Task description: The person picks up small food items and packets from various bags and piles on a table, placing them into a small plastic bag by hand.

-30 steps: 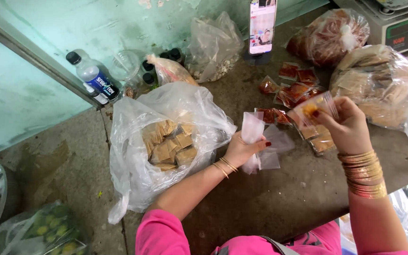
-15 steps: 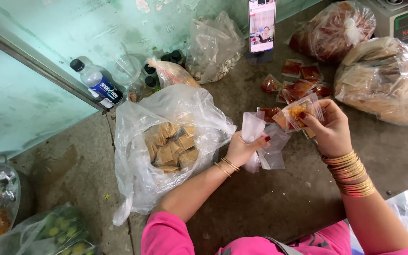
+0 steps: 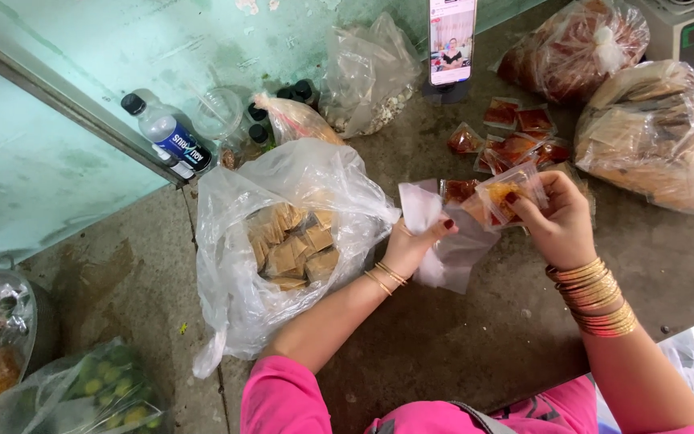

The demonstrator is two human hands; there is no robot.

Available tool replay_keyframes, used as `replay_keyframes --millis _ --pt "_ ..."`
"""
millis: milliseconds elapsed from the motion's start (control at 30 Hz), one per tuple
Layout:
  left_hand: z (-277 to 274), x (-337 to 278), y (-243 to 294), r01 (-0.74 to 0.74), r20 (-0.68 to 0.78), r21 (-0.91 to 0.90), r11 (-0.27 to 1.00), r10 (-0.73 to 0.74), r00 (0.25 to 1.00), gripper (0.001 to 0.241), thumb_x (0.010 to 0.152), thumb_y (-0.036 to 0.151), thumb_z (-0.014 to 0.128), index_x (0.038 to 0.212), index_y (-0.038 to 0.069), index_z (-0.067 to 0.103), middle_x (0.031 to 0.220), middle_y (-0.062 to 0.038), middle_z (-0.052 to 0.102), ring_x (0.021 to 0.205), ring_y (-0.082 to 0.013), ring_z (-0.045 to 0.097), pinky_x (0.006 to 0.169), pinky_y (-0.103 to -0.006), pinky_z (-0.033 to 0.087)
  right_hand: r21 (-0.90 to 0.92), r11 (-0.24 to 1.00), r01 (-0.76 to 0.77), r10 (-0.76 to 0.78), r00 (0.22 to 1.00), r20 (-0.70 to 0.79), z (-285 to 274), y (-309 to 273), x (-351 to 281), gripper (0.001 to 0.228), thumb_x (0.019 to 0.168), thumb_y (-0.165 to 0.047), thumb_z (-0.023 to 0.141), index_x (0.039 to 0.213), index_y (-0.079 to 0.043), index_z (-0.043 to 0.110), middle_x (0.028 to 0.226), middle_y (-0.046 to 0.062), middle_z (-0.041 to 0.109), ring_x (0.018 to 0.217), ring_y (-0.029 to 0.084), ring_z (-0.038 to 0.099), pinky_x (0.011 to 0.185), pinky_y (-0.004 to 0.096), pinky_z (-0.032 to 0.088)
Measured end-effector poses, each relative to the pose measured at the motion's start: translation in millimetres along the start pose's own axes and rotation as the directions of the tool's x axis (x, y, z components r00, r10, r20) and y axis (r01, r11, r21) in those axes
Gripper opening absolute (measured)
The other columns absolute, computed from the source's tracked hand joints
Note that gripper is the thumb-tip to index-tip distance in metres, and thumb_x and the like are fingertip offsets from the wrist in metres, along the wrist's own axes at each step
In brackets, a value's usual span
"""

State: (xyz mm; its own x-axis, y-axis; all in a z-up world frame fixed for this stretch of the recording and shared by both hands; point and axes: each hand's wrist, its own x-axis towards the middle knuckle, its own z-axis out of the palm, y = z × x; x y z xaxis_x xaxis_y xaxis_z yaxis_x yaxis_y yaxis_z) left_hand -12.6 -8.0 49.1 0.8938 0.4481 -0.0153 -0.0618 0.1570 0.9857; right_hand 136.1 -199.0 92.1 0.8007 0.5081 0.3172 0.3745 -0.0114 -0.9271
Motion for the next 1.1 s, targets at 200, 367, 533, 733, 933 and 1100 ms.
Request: replay_keyframes --millis 200,367,533,733,933,1100 --pt "0 12 -26 0.004 -0.073 -0.299 0.954 -0.027 0.997 0.015 0.086 0.012 0.082 0.094 0.002 0.074 0.100 -0.011 0.075 0.090 -0.0291 0.078 0.093 -0.0351 0.063 0.044 0.999 0.001 -0.001 1.000 0.002 -1 2 -1 0.014 0.101 -0.005 0.067 0.109 -0.007 0.056 0.098 0.002 0.060 0.081 0.008 0.054 0.069 0.024 0.049" --pt "10 -5 4 -0.083 -0.025 0.000 0.997 0.083 0.996 0.015 0.085 0.022 0.084 0.095 0.012 0.080 0.089 -0.004 0.077 0.081 -0.0103 0.070 0.076 -0.0240 0.055 0.122 0.993 -0.010 0.011 1.000 -0.010 10 10 -3 0.017 0.096 0.002 0.070 0.109 0.000 0.059 0.091 0.008 0.059 0.083 0.011 0.057 0.072 0.028 0.054" --pt "6 -3 -12 -0.151 -0.059 -0.100 0.983 0.146 0.988 0.016 0.087 0.014 0.084 0.100 0.005 0.080 0.088 -0.012 0.078 0.086 -0.0143 0.073 0.087 -0.0297 0.058 0.210 0.978 0.002 0.002 1.000 -0.017 11 20 -4 0.023 0.097 0.000 0.077 0.113 0.004 0.062 0.082 0.012 0.060 0.079 0.011 0.061 0.069 0.030 0.056" --pt "-3 4 -30 -0.103 0.095 -0.063 0.993 0.108 0.990 0.023 0.080 0.014 0.091 0.101 0.010 0.082 0.091 -0.009 0.078 0.089 -0.0131 0.072 0.087 -0.0317 0.058 0.148 0.988 0.032 -0.027 0.999 -0.038 17 5 -6 0.021 0.098 -0.003 0.078 0.113 0.001 0.064 0.079 0.010 0.061 0.075 0.009 0.059 0.064 0.024 0.053" --pt "-21 25 -96 -0.088 0.073 -0.013 0.996 0.089 0.993 0.023 0.079 0.019 0.093 0.099 0.012 0.082 0.089 -0.006 0.078 0.087 -0.0103 0.072 0.086 -0.0264 0.056 0.181 0.983 0.032 -0.030 0.999 -0.012 22 3 -6 0.020 0.094 -0.002 0.079 0.107 0.000 0.064 0.076 0.008 0.062 0.070 0.008 0.058 0.064 0.025 0.054" --pt "-25 22 -92 -0.063 0.079 0.015 0.998 0.062 0.995 0.022 0.080 0.023 0.093 0.097 0.012 0.082 0.090 -0.007 0.079 0.087 -0.0117 0.072 0.087 -0.0274 0.056 0.046 0.971 0.236 -0.216 0.940 -0.265 -1 30 0 0.023 0.108 -0.002 0.082 0.115 0.005 0.061 0.079 0.012 0.059 0.068 0.013 0.061 0.063 0.025 0.051"
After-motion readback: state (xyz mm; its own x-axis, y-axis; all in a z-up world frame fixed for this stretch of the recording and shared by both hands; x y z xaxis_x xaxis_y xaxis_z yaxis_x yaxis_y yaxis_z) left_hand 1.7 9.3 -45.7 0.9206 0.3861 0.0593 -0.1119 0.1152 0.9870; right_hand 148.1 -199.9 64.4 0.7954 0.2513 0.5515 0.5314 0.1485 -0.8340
